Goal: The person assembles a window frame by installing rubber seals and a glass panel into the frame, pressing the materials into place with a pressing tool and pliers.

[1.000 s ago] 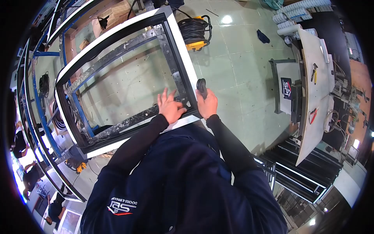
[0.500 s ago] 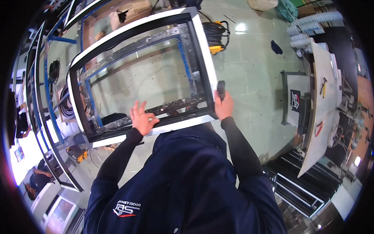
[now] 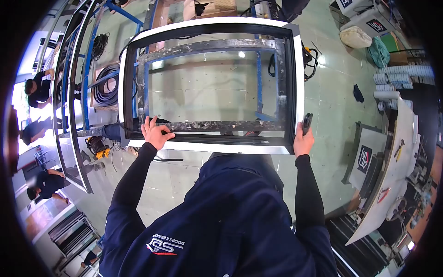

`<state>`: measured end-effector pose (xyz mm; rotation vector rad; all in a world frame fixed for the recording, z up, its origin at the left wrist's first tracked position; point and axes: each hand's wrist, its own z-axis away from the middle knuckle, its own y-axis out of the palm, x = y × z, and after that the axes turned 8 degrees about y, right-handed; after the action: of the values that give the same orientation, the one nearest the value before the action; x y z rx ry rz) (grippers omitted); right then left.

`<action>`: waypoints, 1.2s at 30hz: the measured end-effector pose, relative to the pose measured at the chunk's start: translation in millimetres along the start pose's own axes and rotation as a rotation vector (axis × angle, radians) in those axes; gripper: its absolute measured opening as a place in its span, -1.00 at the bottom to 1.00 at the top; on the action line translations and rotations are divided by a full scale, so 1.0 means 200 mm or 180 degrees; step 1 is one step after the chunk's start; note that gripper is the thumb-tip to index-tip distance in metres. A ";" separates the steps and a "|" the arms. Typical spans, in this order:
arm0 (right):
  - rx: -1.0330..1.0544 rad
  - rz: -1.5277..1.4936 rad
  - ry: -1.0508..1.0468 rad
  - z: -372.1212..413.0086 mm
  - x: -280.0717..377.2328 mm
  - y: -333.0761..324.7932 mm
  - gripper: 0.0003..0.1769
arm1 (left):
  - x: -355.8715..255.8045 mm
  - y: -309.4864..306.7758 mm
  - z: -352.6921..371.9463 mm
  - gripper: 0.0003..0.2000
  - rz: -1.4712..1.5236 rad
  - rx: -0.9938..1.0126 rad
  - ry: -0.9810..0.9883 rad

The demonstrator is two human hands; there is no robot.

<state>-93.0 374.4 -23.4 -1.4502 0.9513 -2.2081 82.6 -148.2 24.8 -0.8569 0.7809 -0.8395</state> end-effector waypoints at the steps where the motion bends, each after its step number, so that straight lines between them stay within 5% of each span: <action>1: -0.0038 0.0056 -0.0009 0.00 -0.01 0.00 -0.49 | 0.04 0.00 0.01 -0.75 0.0000 -0.0015 0.0001; 6: -0.0035 0.0199 -0.0016 -0.02 -0.03 0.00 -0.46 | 0.20 0.00 0.02 -0.85 -0.0407 -0.0299 0.0471; 13: -0.0143 0.0247 -0.0034 -0.01 -0.05 0.02 -0.41 | 0.23 -0.02 -0.03 -0.87 -0.0447 0.0181 0.1094; 18: -0.0238 0.0185 -0.0129 -0.02 -0.05 0.03 -0.41 | 0.17 -0.11 -0.08 -0.75 -0.0109 0.0780 0.0144; 21: -0.0236 0.0142 -0.0133 -0.02 -0.04 0.03 -0.44 | 0.19 -0.13 -0.09 -0.71 -0.0291 0.0516 0.0520; 25: -0.0199 0.0147 0.0006 -0.01 -0.04 0.03 -0.44 | 0.36 -0.01 -0.11 -0.36 0.0298 -0.0256 0.0952; 29: -0.0231 0.0092 -0.0055 -0.01 -0.04 0.03 -0.40 | 0.35 0.03 -0.17 -0.24 0.0111 0.0635 0.0930; 36: -0.0144 0.0013 -0.0056 -0.02 -0.04 0.03 -0.43 | 0.14 0.07 -0.25 -0.26 -0.0003 0.0970 0.1326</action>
<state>-93.2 376.5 -34.9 -1.4836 1.0037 -2.1806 56.5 -183.9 -15.6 -0.4142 0.9822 -1.1235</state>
